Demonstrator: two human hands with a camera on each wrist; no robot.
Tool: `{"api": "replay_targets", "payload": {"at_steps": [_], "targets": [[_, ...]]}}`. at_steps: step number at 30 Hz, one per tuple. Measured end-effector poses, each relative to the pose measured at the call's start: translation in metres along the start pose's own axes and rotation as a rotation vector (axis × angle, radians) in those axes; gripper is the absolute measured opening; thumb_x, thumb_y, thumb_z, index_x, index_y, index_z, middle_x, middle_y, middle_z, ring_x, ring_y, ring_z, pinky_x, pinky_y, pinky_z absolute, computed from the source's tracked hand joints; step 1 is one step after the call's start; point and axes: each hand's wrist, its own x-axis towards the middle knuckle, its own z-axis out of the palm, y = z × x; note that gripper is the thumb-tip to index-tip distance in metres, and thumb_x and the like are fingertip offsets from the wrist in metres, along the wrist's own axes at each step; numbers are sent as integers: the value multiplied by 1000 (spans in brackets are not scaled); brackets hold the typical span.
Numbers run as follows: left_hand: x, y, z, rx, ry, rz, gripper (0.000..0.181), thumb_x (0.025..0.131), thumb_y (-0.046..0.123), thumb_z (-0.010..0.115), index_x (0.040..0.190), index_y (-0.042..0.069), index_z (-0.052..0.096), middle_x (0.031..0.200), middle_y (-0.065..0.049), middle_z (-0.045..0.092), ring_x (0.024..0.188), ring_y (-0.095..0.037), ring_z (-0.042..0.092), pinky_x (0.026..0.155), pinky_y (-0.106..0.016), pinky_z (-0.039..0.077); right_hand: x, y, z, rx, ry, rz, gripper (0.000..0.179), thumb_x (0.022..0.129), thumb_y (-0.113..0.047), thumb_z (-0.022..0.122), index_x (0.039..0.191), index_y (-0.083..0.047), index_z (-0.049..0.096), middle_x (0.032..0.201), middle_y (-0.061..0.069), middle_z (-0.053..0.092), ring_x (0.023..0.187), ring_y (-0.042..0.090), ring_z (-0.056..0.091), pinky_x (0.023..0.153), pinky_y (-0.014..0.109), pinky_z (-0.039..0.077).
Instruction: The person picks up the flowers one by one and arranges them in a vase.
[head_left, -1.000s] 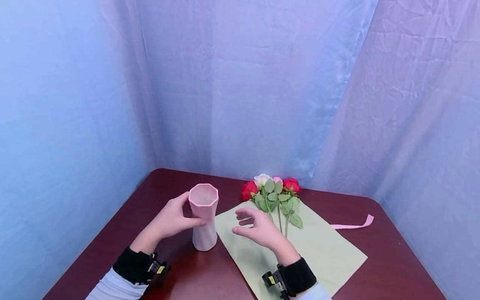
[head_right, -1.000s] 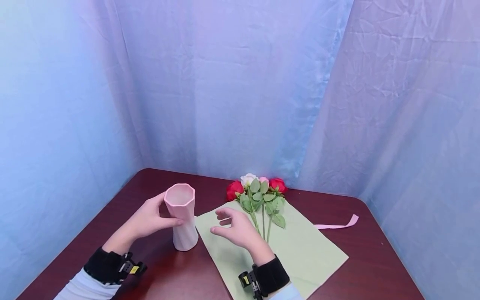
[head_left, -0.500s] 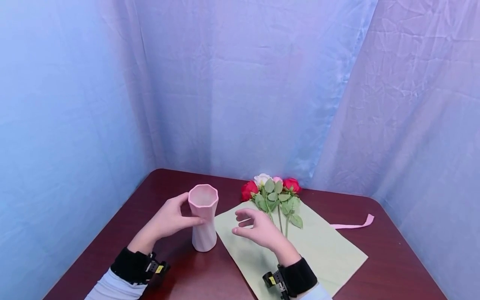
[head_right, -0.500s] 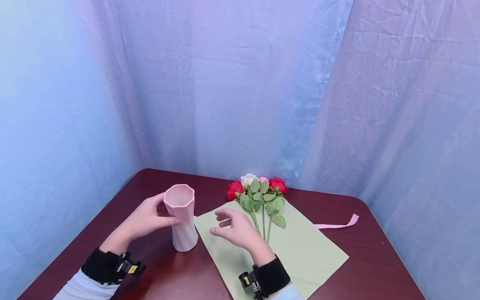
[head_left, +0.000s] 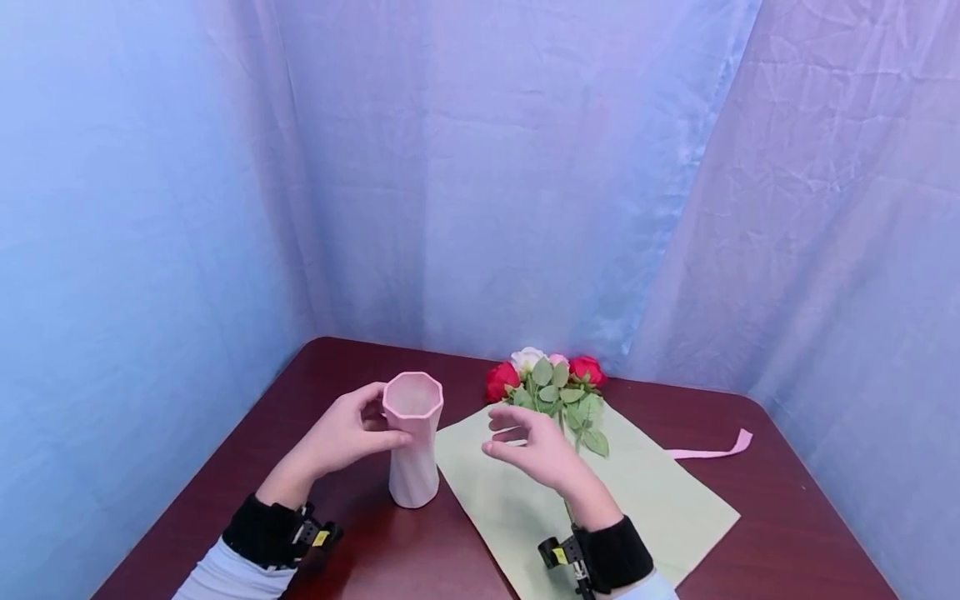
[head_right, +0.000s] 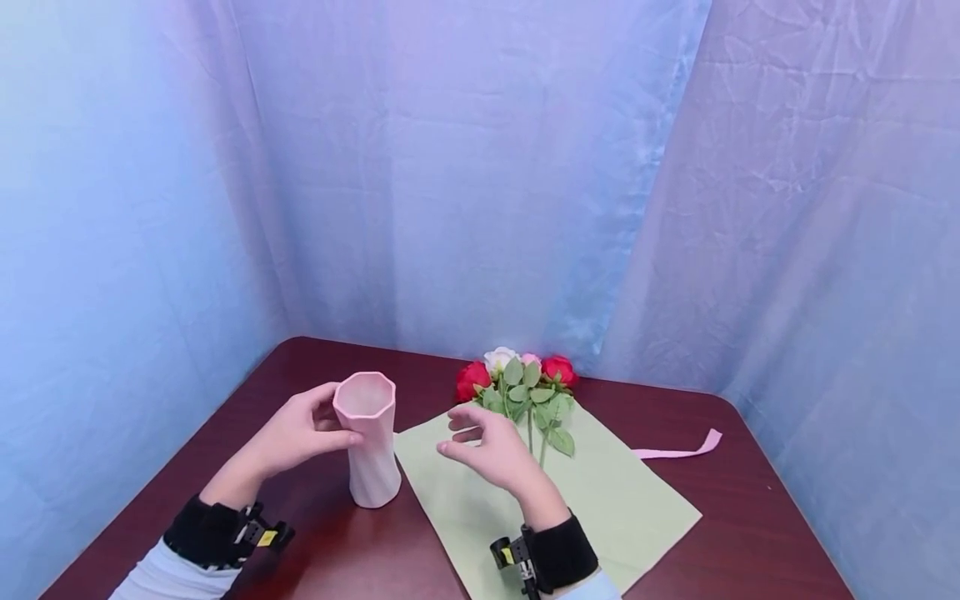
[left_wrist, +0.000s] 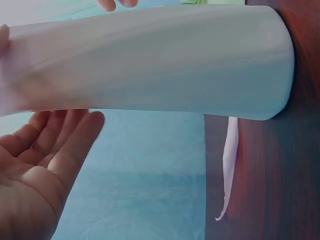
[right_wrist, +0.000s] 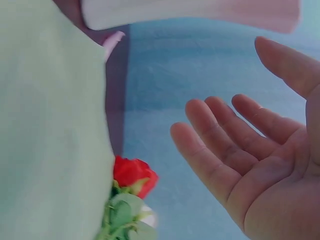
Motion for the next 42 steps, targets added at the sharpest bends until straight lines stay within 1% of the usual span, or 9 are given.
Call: {"api": "replay_targets", "payload": {"at_steps": [4, 8, 11, 14, 18, 23, 27, 35, 42], "targets": [[1, 2, 1, -38, 5, 13, 61, 77, 10, 91, 129, 2, 60, 114, -13, 66, 95, -25, 68, 83, -33, 59, -5, -7, -17, 32, 94, 25, 45, 91, -26, 80, 130, -9, 66, 118, 7, 71, 103, 21, 70, 85, 33, 57], [3, 4, 2, -30, 3, 29, 60, 75, 10, 92, 126, 2, 61, 112, -13, 66, 92, -23, 69, 81, -33, 59, -6, -15, -37, 43, 187, 21, 41, 92, -28, 79, 127, -10, 68, 113, 5, 72, 99, 20, 68, 84, 31, 57], [4, 5, 2, -5, 7, 31, 60, 73, 10, 93, 124, 3, 62, 111, -12, 66, 91, -23, 70, 80, -33, 60, -3, -21, -51, 13, 236, -11, 38, 93, -28, 78, 125, -10, 70, 110, 4, 73, 96, 21, 68, 81, 31, 57], [4, 6, 1, 22, 12, 39, 60, 72, 10, 94, 123, 3, 62, 111, -11, 66, 90, -22, 69, 79, -33, 60, 1, -26, -62, -55, 274, -28, 38, 93, -31, 78, 124, -11, 71, 110, 3, 73, 94, 20, 68, 77, 32, 57], [4, 6, 2, 39, 9, 37, 62, 72, 11, 94, 124, 4, 61, 112, -10, 66, 91, -20, 69, 79, -33, 60, 7, -29, -74, -112, 272, 1, 42, 93, -34, 76, 126, -10, 69, 109, 3, 73, 88, 19, 70, 77, 35, 58], [3, 4, 3, 36, 7, 47, 64, 73, 11, 94, 127, 5, 60, 114, -10, 65, 93, -23, 68, 80, -33, 60, 19, -29, -84, -133, 269, 60, 42, 96, -32, 74, 128, -6, 68, 107, 7, 73, 77, 19, 72, 76, 39, 60], [2, 5, 4, 33, -4, 51, 62, 73, 12, 93, 126, 3, 60, 112, -10, 65, 92, -25, 69, 80, -34, 60, 26, -22, -90, -155, 260, 111, 39, 97, -28, 71, 128, -5, 68, 108, 10, 73, 78, 18, 72, 74, 37, 61], [6, 7, 4, 51, -8, 48, 61, 73, 11, 93, 124, 3, 61, 111, -10, 65, 91, -21, 68, 79, -33, 60, 42, -9, -98, -187, 251, 184, 39, 97, -29, 71, 126, -2, 68, 103, 12, 74, 76, 21, 74, 75, 41, 61], [5, 7, 4, 34, -19, 49, 62, 75, 13, 93, 126, 0, 61, 113, -12, 65, 94, -22, 68, 82, -33, 59, 55, 13, -93, -140, 242, 290, 34, 96, -19, 71, 123, 3, 68, 96, 13, 74, 78, 21, 72, 76, 41, 61]]}}
